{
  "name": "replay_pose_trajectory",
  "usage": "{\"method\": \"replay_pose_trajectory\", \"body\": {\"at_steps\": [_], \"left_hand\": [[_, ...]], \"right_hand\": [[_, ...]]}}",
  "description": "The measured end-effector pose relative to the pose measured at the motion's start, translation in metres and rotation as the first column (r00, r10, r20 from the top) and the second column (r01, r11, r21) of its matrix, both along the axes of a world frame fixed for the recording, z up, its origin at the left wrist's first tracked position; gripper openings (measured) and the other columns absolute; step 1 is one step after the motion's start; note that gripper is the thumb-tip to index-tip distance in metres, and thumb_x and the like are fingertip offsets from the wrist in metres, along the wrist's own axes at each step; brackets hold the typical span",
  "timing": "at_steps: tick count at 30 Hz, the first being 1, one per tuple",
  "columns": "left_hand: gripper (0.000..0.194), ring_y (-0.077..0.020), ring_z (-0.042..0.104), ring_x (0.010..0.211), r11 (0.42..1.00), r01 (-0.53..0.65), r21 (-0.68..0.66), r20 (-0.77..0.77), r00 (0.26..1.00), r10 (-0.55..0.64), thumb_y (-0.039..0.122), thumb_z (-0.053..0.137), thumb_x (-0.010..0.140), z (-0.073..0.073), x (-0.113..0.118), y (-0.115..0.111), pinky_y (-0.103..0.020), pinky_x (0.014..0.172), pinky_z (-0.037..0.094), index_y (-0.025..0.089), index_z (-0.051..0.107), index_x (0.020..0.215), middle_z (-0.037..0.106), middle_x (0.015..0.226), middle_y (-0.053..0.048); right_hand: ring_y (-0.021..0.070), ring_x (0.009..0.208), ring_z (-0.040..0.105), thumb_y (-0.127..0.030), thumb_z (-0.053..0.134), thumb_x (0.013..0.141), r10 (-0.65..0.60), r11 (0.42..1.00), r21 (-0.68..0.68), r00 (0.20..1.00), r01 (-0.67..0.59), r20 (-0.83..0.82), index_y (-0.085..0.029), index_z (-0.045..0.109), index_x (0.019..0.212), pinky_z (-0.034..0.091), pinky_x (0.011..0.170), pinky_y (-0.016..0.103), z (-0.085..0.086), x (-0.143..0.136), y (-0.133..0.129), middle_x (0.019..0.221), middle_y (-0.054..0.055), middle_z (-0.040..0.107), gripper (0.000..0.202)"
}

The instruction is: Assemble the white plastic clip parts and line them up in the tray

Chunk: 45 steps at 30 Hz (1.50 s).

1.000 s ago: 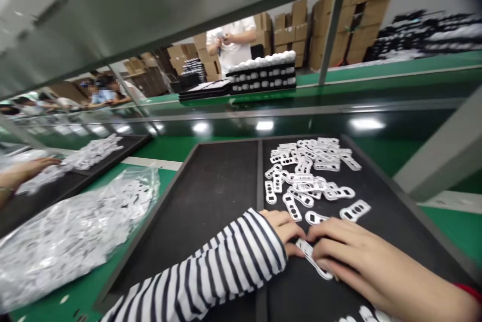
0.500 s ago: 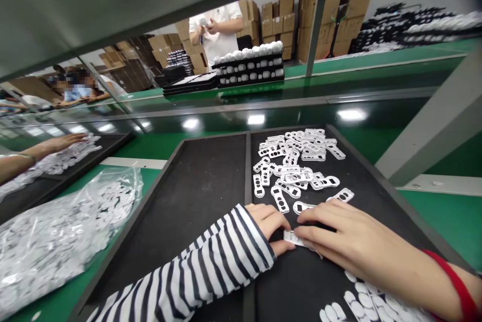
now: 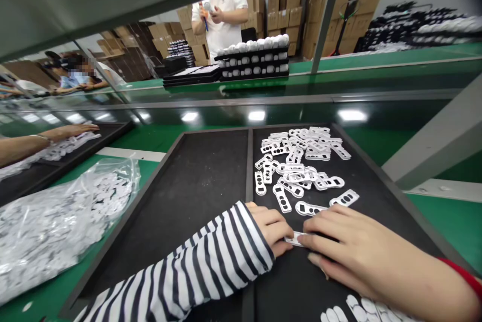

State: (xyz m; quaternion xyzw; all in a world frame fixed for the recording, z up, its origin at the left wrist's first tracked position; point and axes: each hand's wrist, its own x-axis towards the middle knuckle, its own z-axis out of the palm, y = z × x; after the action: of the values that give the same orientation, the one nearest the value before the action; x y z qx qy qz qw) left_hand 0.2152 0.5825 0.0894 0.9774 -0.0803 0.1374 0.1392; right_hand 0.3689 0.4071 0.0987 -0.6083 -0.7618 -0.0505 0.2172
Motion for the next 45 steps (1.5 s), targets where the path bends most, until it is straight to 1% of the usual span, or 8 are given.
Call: {"method": "replay_pose_trajectory", "body": {"at_steps": [5, 10, 14, 20, 26, 33, 39, 45], "left_hand": [[0.012, -0.0081, 0.055, 0.066, 0.996, 0.032, 0.083, 0.134, 0.990, -0.043, 0.028, 0.060, 0.090, -0.0033, 0.0007, 0.0012, -0.027, 0.062, 0.032, 0.024, 0.066, 0.080, 0.069, 0.087, 0.010], [0.009, -0.0059, 0.054, 0.063, 0.999, 0.039, 0.016, 0.049, 0.998, -0.039, 0.028, 0.062, 0.088, -0.0028, 0.0029, 0.0034, -0.025, 0.062, 0.035, 0.026, 0.069, 0.084, 0.069, 0.090, 0.009], [0.008, -0.0055, 0.056, 0.067, 0.998, 0.060, 0.023, 0.000, 0.998, -0.060, 0.031, 0.063, 0.087, 0.0001, 0.0030, 0.0043, -0.025, 0.064, 0.036, 0.028, 0.070, 0.090, 0.068, 0.093, 0.008], [0.008, -0.0059, 0.053, 0.064, 0.998, 0.049, 0.027, 0.064, 0.997, -0.051, 0.032, 0.063, 0.088, -0.0034, 0.0017, 0.0043, -0.027, 0.061, 0.032, 0.031, 0.070, 0.093, 0.068, 0.088, 0.010], [0.011, -0.0076, 0.052, 0.063, 0.999, 0.006, 0.047, 0.169, 0.985, -0.014, 0.031, 0.058, 0.093, -0.0064, 0.0011, -0.0018, -0.029, 0.060, 0.029, 0.031, 0.069, 0.094, 0.069, 0.086, 0.010], [0.012, -0.0082, 0.055, 0.067, 1.000, 0.007, -0.003, 0.137, 0.991, -0.007, 0.030, 0.055, 0.093, -0.0057, 0.0030, -0.0027, -0.027, 0.063, 0.034, 0.023, 0.064, 0.089, 0.069, 0.087, 0.008], [0.016, -0.0068, 0.051, 0.064, 0.994, 0.022, 0.106, 0.138, 0.990, -0.036, 0.030, 0.054, 0.095, -0.0016, 0.0027, -0.0023, -0.030, 0.059, 0.030, 0.030, 0.070, 0.095, 0.069, 0.091, 0.008], [0.016, -0.0074, 0.051, 0.066, 0.991, 0.002, 0.136, 0.126, 0.992, -0.020, 0.031, 0.054, 0.095, 0.0001, 0.0016, -0.0036, -0.030, 0.059, 0.030, 0.033, 0.070, 0.097, 0.069, 0.092, 0.009]], "right_hand": [[0.0165, 0.075, 0.060, -0.019, 0.043, 0.096, -0.003, 1.000, -0.009, 1.000, 0.003, 0.019, -0.022, 0.064, 0.097, 0.042, 0.072, 0.033, -0.0047, 0.0003, 0.0009, 0.086, 0.001, 0.066, 0.021], [0.0148, 0.074, 0.061, -0.021, 0.039, 0.099, -0.010, 0.999, 0.047, 1.000, 0.010, -0.001, -0.023, 0.064, 0.090, 0.041, 0.072, 0.031, -0.0034, 0.0003, 0.0005, 0.086, 0.000, 0.068, 0.027], [0.0163, 0.071, 0.060, -0.022, 0.038, 0.099, -0.031, 0.999, -0.018, 1.000, 0.031, -0.003, -0.021, 0.063, 0.096, 0.044, 0.067, 0.031, -0.0017, 0.0018, 0.0005, 0.082, 0.003, 0.066, 0.026], [0.0167, 0.074, 0.062, -0.020, 0.038, 0.098, -0.007, 1.000, 0.000, 1.000, 0.007, -0.021, -0.022, 0.064, 0.100, 0.046, 0.069, 0.031, -0.0027, 0.0022, 0.0022, 0.087, 0.003, 0.068, 0.026], [0.0155, 0.074, 0.063, -0.021, 0.033, 0.100, 0.001, 1.000, -0.012, 0.998, -0.001, -0.069, -0.021, 0.063, 0.089, 0.047, 0.066, 0.029, 0.0035, 0.0025, 0.0033, 0.088, 0.003, 0.069, 0.032], [0.0160, 0.073, 0.063, -0.024, 0.034, 0.101, -0.057, 0.998, -0.026, 0.996, 0.055, -0.074, -0.020, 0.064, 0.092, 0.050, 0.071, 0.030, 0.0004, 0.0014, 0.0015, 0.086, 0.003, 0.069, 0.031], [0.0152, 0.073, 0.063, -0.022, 0.033, 0.100, -0.041, 0.996, -0.078, 0.995, 0.034, -0.087, -0.020, 0.064, 0.095, 0.050, 0.066, 0.027, 0.0019, 0.0014, 0.0021, 0.085, 0.003, 0.068, 0.031], [0.0150, 0.074, 0.065, -0.018, 0.034, 0.100, -0.006, 1.000, 0.010, 1.000, 0.006, -0.009, -0.020, 0.066, 0.093, 0.053, 0.067, 0.027, 0.0017, 0.0017, 0.0017, 0.089, 0.004, 0.070, 0.033]]}}
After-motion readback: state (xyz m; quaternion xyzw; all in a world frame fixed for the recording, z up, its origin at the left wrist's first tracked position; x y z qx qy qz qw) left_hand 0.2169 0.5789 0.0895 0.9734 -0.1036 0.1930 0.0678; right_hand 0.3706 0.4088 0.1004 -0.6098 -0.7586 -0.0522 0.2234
